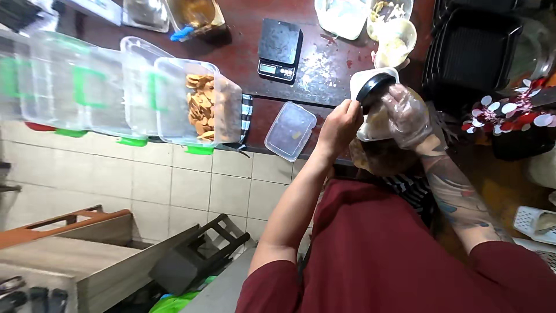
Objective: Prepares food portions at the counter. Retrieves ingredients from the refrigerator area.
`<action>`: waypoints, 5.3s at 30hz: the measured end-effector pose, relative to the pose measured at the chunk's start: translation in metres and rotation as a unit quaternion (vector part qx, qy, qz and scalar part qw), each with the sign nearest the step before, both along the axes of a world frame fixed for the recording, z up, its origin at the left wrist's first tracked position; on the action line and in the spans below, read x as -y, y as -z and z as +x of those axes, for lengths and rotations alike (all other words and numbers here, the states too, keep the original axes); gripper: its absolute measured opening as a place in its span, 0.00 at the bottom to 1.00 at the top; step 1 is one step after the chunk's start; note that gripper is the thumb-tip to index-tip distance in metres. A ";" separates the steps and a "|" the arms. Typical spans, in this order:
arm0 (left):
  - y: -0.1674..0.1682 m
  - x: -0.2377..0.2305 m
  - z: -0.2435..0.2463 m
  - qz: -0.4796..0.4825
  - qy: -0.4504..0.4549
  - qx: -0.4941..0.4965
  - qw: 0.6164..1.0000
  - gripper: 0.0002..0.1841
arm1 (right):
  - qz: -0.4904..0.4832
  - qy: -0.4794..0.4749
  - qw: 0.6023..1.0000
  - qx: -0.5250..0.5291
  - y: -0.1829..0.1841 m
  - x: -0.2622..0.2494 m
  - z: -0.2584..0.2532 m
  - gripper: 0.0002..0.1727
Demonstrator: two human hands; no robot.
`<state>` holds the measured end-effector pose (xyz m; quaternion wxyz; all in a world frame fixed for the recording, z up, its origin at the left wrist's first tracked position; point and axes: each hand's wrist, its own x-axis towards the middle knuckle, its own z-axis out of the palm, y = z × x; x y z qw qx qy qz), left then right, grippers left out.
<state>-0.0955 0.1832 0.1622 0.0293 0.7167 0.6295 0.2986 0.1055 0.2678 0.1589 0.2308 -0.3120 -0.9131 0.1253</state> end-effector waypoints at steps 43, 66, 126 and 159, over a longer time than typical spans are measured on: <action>0.084 0.156 -0.077 -0.344 -0.160 0.548 0.745 0.14 | -0.178 -0.003 0.978 0.106 -0.008 0.019 0.004 0.18; 0.127 0.190 -0.148 -0.256 -0.475 0.574 0.615 0.31 | -0.115 -0.010 0.959 0.260 -0.039 -0.063 -0.070 0.20; 0.042 0.086 0.054 -0.244 -0.259 0.625 0.695 0.12 | -0.606 0.193 0.766 -0.095 0.032 0.049 0.057 0.19; 0.002 0.586 -0.064 0.304 -0.432 0.706 0.471 0.40 | -0.216 -0.688 0.683 0.119 -0.122 0.414 -0.404 0.22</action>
